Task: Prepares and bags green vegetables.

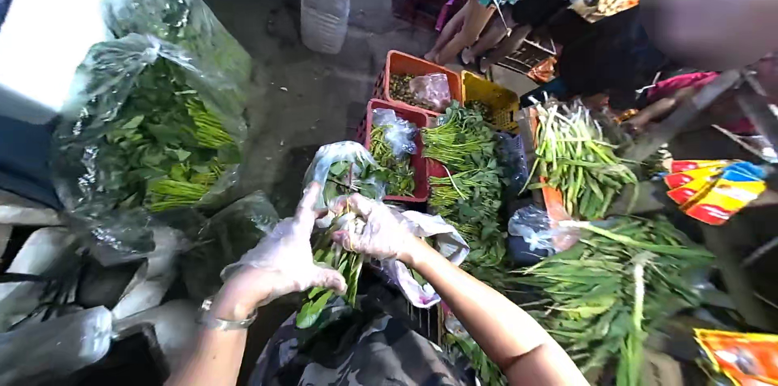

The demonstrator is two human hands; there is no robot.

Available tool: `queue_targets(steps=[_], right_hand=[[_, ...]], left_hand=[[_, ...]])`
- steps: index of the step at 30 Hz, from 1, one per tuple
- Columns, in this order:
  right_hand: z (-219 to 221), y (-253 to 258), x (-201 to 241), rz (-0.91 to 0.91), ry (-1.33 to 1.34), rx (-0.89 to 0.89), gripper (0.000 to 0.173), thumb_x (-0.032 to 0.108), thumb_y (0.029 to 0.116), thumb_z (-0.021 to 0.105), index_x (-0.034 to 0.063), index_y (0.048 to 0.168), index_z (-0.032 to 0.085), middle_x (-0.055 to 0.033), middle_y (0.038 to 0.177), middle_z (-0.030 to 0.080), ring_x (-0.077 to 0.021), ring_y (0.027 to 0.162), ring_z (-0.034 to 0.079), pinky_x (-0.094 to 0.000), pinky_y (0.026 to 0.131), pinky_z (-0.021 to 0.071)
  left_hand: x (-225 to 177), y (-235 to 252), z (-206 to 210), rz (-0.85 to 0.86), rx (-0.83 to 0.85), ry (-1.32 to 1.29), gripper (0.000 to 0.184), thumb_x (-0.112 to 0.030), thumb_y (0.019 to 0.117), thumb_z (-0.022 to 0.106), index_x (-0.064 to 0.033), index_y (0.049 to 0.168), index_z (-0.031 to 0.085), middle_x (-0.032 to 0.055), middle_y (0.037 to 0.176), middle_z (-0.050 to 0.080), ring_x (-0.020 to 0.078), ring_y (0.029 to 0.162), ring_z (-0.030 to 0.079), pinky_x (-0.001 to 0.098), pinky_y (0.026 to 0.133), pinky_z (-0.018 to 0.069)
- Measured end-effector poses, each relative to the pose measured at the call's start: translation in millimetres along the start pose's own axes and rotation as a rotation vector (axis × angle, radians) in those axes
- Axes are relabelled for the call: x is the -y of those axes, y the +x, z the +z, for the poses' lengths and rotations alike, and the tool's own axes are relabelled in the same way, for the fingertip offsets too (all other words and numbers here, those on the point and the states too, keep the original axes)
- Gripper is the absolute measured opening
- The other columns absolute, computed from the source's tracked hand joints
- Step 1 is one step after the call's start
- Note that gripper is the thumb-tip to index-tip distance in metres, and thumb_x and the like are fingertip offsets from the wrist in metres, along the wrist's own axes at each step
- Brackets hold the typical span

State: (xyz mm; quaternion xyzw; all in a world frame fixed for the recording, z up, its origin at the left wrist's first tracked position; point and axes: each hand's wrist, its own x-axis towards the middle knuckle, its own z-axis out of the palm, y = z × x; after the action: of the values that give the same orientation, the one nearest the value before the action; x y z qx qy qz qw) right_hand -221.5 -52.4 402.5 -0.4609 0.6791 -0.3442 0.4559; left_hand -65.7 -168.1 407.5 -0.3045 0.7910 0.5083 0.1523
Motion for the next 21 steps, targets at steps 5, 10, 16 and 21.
queue_targets(steps=[5,10,16,21], right_hand=[[10,1,-9,-0.024,0.063,-0.163,0.055,0.025,0.0857,0.074,-0.0034,0.131,0.060,-0.0180,0.117,0.066,-0.0201,0.101,0.065,-0.0389,0.091,0.0541],[2,0,1,0.114,-0.010,-0.107,0.057,0.026,0.0860,0.074,-0.0028,0.132,0.058,-0.0175,0.116,0.067,-0.0207,0.103,0.065,-0.0393,0.094,0.0525],[-21,17,29,0.336,-0.478,0.252,0.059,0.038,0.0971,0.065,0.0068,0.145,0.050,-0.0210,0.122,0.066,-0.0342,0.115,0.063,-0.0559,0.098,0.0480],[-20,22,40,0.388,-0.574,0.239,0.047,0.035,0.0960,0.066,0.0111,0.136,0.056,-0.0186,0.114,0.067,-0.0350,0.107,0.066,-0.0587,0.088,0.0513]], left_hand=[[-8,19,35,-0.132,-0.108,0.048,0.156,-0.045,0.0491,0.101,-0.0247,0.164,-0.003,0.0228,0.130,0.061,0.0409,0.118,0.061,0.0586,0.099,0.0500],[-5,29,41,-0.094,-0.085,-0.049,0.141,-0.024,0.0621,0.096,-0.0195,0.165,-0.001,0.0233,0.143,0.054,0.0401,0.128,0.056,0.0577,0.105,0.0448],[-17,30,46,-0.176,-0.025,0.047,0.117,-0.035,0.0736,0.089,-0.0104,0.163,0.018,0.0210,0.145,0.053,0.0365,0.135,0.051,0.0538,0.111,0.0402],[-7,32,64,-0.001,-0.169,-0.331,0.108,-0.015,0.0657,0.093,0.0018,0.154,0.032,0.0202,0.139,0.057,0.0253,0.129,0.055,0.0408,0.111,0.0434]])
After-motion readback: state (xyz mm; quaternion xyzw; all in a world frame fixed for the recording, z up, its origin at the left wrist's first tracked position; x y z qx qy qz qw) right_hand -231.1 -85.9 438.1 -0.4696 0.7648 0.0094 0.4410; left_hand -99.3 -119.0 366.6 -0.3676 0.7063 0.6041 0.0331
